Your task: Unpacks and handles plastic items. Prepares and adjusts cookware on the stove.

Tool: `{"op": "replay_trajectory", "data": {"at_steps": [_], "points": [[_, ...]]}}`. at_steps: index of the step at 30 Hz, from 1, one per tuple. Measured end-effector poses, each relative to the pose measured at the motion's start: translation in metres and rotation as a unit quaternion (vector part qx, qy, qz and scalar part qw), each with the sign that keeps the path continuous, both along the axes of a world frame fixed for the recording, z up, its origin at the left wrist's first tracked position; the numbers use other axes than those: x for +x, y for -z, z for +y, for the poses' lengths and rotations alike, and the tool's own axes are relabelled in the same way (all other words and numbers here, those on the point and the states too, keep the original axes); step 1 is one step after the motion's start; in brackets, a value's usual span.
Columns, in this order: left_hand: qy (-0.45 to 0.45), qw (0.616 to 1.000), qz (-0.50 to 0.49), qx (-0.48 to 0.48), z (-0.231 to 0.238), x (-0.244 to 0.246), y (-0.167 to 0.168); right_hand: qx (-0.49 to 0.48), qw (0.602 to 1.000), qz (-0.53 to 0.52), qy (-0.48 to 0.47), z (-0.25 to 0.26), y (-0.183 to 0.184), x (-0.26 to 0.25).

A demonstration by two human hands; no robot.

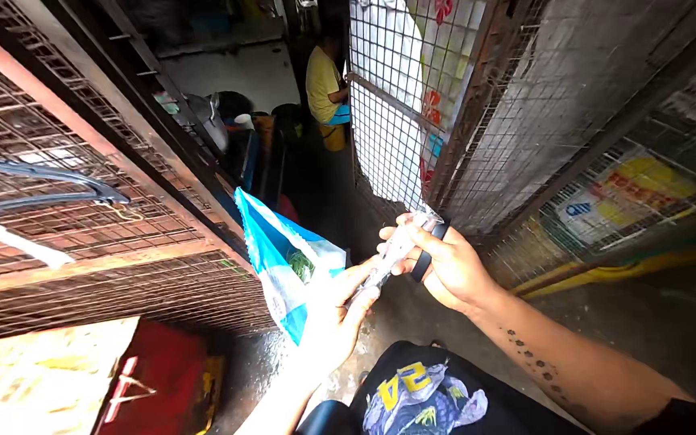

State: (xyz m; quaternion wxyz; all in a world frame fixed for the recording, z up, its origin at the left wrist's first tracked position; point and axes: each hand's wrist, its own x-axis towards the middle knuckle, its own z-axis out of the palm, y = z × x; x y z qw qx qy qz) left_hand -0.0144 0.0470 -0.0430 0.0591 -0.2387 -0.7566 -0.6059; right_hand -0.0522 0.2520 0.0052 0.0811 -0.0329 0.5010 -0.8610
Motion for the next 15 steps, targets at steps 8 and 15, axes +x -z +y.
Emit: {"op": "replay_trajectory", "data": {"at_steps": [8, 15], "points": [[-0.003, 0.999, -0.038, 0.016, 0.024, 0.001, -0.007, 0.027, 0.999, -0.013, 0.012, 0.021, 0.006, -0.012], [0.026, 0.991, -0.094, -0.094, 0.04, 0.002, -0.002, 0.047, 0.994, 0.044, 0.083, 0.036, 0.034, -0.016]]}}
